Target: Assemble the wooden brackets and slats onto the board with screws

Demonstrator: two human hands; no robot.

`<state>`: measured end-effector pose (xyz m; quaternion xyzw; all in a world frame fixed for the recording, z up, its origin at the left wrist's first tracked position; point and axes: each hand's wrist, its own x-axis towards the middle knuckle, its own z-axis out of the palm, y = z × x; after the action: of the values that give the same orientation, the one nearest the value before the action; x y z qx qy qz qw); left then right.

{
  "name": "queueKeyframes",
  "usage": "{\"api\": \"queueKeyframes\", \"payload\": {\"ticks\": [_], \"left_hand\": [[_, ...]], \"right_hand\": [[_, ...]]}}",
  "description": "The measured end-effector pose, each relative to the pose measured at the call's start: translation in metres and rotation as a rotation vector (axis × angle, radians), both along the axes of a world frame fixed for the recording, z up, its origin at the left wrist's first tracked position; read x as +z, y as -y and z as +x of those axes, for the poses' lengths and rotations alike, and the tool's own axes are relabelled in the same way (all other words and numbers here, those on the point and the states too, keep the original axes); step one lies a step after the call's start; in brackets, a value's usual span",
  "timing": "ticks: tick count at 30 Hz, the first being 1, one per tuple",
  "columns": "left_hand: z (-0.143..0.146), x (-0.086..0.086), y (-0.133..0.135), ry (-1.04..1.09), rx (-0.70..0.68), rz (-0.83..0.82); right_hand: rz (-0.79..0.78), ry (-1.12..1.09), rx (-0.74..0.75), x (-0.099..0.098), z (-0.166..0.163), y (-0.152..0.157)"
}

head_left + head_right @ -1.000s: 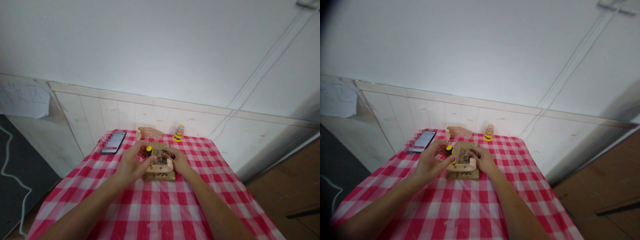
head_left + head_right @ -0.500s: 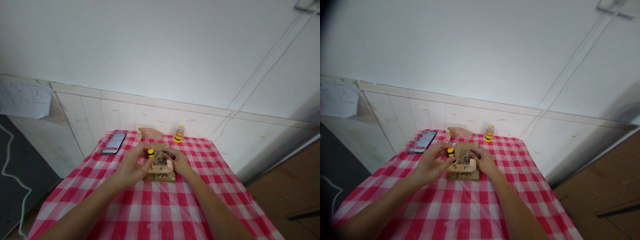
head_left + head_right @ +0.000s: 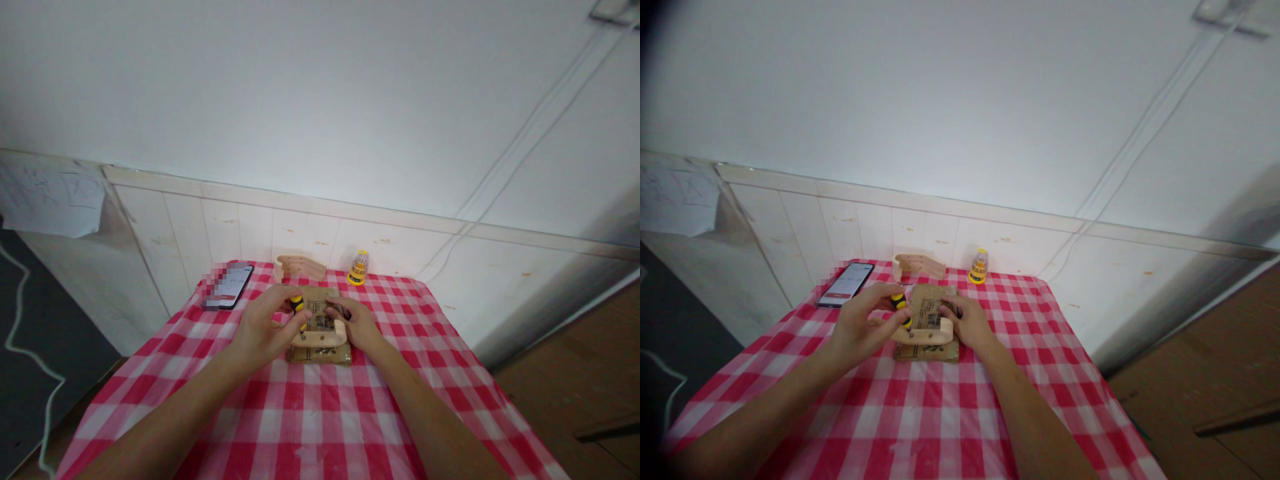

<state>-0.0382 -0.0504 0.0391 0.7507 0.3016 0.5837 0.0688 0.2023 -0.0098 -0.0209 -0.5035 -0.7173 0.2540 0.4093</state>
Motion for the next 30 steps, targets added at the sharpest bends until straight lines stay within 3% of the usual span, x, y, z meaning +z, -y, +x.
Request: {"api": "queueKeyframes", "payload": {"ticks": [12,30], "left_hand": [[0.002,0.012,0.008,0.015,-0.003,0.007],[0.002,0.006,0.006,-0.030,-0.039,0.017]], "right_hand": [[-0.013,-0.014,0.009,0.001,-0.001,0.000],[-0.017,0.021,-0.015,0.004,-0.001,0.001]]}}
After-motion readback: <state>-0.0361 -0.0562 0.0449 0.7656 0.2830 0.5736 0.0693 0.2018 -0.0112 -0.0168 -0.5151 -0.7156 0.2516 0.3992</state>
